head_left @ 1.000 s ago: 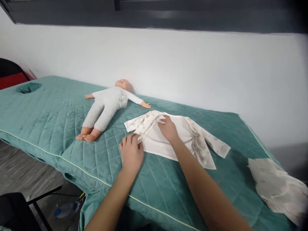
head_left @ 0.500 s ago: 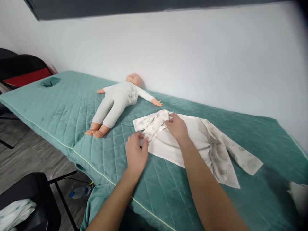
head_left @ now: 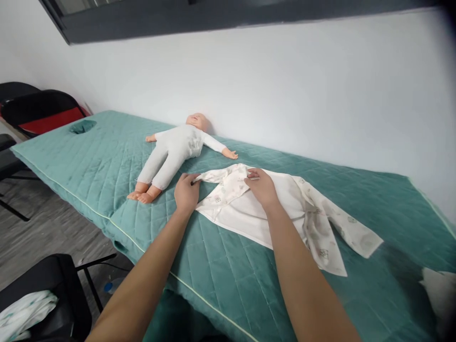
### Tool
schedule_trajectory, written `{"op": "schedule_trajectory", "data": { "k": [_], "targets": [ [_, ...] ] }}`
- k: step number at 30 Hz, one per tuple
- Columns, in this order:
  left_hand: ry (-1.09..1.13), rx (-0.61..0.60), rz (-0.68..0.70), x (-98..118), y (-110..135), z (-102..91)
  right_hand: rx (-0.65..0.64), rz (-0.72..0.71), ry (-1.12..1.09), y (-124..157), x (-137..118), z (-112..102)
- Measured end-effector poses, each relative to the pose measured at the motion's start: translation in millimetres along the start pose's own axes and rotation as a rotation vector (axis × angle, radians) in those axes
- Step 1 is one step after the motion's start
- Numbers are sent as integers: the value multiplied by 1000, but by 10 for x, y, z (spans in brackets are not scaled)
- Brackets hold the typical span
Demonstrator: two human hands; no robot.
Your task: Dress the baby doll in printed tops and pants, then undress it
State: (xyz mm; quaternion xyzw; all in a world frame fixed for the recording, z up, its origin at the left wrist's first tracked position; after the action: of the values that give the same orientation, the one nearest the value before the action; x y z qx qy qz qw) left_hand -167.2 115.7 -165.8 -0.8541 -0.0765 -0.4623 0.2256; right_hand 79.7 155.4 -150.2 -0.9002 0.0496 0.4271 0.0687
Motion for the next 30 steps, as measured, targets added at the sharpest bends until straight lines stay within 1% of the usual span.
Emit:
{"op": "schedule_trajectory", "data": {
  "k": [4, 6, 9, 12, 15, 18, 22, 24, 26, 28, 30],
  "targets": [
    [283, 84, 67, -101, -230, 65, -9, 5, -5, -11, 9, 46],
    [367, 103, 74, -127, -340, 121, -10, 13, -1, -10, 18, 57],
    [402, 124, 95, -150, -494, 191, -10, 27, 5, -6, 20, 58],
    [420, 120, 151, -161, -599, 220, -26, 29, 8, -3, -13, 57],
    [408, 139, 217, -151, -630, 215, -48, 26, 11, -3, -58, 61],
    [409, 174, 236, -119, -605, 207, -25, 49, 38, -11, -67, 68],
    [408, 218, 188, -91, -570, 223, 8, 38, 60, -39, -23, 90],
    [413, 207, 118, -102, -577, 245, 23, 31, 52, -54, 4, 95],
    [388, 177, 16, -119, -595, 272, 43, 22, 54, -62, 23, 89],
    [260, 118, -51, -121, -612, 303, 62, 16, 73, -61, 33, 75],
    [42, 43, -46, -105, -621, 333, 64, 18, 101, -56, 38, 60]
  ]
}}
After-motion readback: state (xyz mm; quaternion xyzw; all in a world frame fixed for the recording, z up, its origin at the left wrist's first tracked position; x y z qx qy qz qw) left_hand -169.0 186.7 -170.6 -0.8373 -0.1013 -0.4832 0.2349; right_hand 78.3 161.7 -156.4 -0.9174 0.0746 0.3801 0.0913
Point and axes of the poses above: each hand's wrist, its own y-axis away from the middle knuckle, its own z-axis out of the palm, x = y × z, the point moved 1 cm from there along -y, towards the middle knuckle, and after that the axes turned 12 degrees about y, right-handed, at the moved point
